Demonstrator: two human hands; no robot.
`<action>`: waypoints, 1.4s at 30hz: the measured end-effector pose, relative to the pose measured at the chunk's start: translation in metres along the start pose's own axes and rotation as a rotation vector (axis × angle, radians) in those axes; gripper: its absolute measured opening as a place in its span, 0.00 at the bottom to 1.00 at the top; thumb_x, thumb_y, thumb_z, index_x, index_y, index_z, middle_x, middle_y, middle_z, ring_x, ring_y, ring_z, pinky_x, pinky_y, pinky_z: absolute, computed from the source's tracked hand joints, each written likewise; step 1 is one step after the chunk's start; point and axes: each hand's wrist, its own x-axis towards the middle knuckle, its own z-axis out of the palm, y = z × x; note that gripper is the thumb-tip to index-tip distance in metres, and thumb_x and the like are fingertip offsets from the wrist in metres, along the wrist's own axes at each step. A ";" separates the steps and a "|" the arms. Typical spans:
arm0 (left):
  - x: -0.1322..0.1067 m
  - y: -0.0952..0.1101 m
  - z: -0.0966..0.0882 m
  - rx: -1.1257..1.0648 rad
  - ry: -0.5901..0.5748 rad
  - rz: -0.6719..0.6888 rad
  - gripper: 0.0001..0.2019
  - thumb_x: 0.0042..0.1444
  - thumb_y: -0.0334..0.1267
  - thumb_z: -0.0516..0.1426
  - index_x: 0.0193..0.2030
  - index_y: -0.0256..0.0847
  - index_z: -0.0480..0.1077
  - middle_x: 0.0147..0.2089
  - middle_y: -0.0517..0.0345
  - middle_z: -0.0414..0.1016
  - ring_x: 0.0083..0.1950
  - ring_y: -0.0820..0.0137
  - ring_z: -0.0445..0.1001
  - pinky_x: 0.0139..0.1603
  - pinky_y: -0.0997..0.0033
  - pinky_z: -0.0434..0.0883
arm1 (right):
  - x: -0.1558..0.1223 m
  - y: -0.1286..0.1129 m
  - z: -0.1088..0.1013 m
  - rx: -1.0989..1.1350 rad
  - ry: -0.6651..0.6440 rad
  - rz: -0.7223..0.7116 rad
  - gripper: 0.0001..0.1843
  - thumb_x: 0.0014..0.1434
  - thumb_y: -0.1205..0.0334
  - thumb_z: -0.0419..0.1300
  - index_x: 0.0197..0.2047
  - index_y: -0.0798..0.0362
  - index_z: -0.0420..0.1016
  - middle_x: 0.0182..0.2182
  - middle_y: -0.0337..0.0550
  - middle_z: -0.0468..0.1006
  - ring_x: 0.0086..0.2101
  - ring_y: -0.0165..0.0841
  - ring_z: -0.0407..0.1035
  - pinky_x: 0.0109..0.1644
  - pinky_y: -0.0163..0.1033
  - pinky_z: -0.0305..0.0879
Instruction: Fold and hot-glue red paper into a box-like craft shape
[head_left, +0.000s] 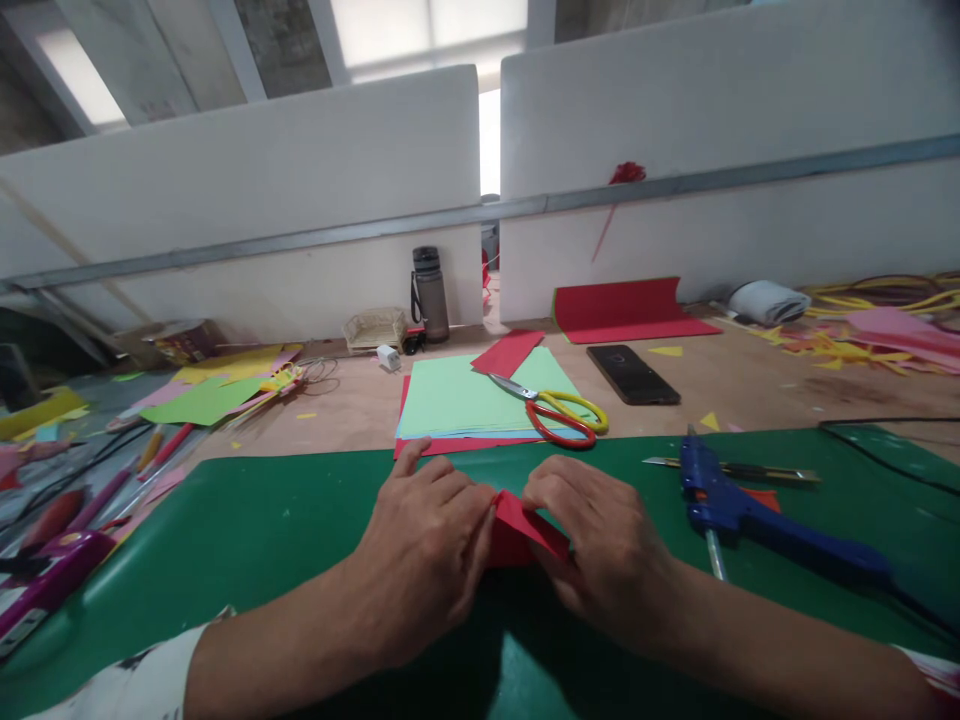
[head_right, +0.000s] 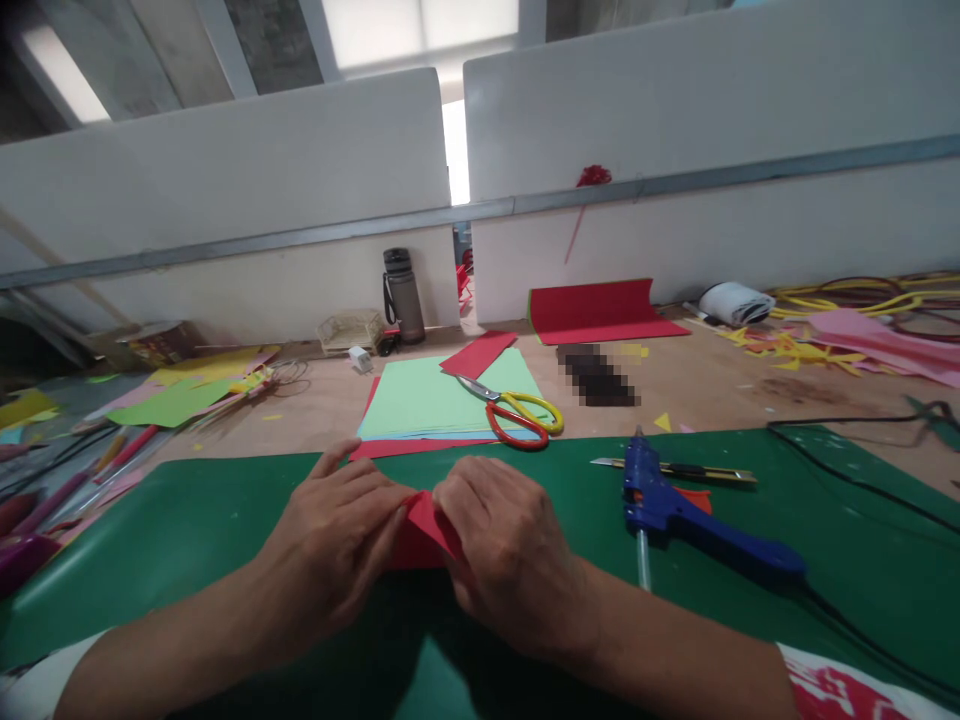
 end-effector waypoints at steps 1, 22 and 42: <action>0.000 0.000 0.000 0.005 0.000 -0.001 0.10 0.58 0.30 0.49 0.37 0.38 0.71 0.29 0.58 0.73 0.32 0.69 0.67 0.56 0.52 0.54 | 0.000 0.000 0.000 -0.001 0.002 -0.002 0.03 0.56 0.69 0.50 0.31 0.54 0.62 0.25 0.44 0.67 0.27 0.34 0.61 0.30 0.38 0.58; -0.001 0.007 -0.001 0.009 0.033 -0.054 0.13 0.61 0.34 0.47 0.34 0.38 0.71 0.27 0.57 0.72 0.30 0.69 0.68 0.50 0.54 0.59 | 0.005 -0.005 -0.001 -0.048 0.046 -0.037 0.05 0.57 0.71 0.50 0.30 0.53 0.61 0.23 0.42 0.68 0.26 0.32 0.61 0.30 0.37 0.58; 0.036 0.014 -0.035 -0.023 -0.423 -0.237 0.12 0.48 0.29 0.49 0.15 0.37 0.60 0.14 0.64 0.57 0.19 0.77 0.51 0.22 0.74 0.49 | 0.005 -0.008 -0.006 -0.218 -0.006 -0.294 0.16 0.59 0.73 0.44 0.25 0.55 0.67 0.18 0.41 0.65 0.21 0.31 0.54 0.26 0.39 0.52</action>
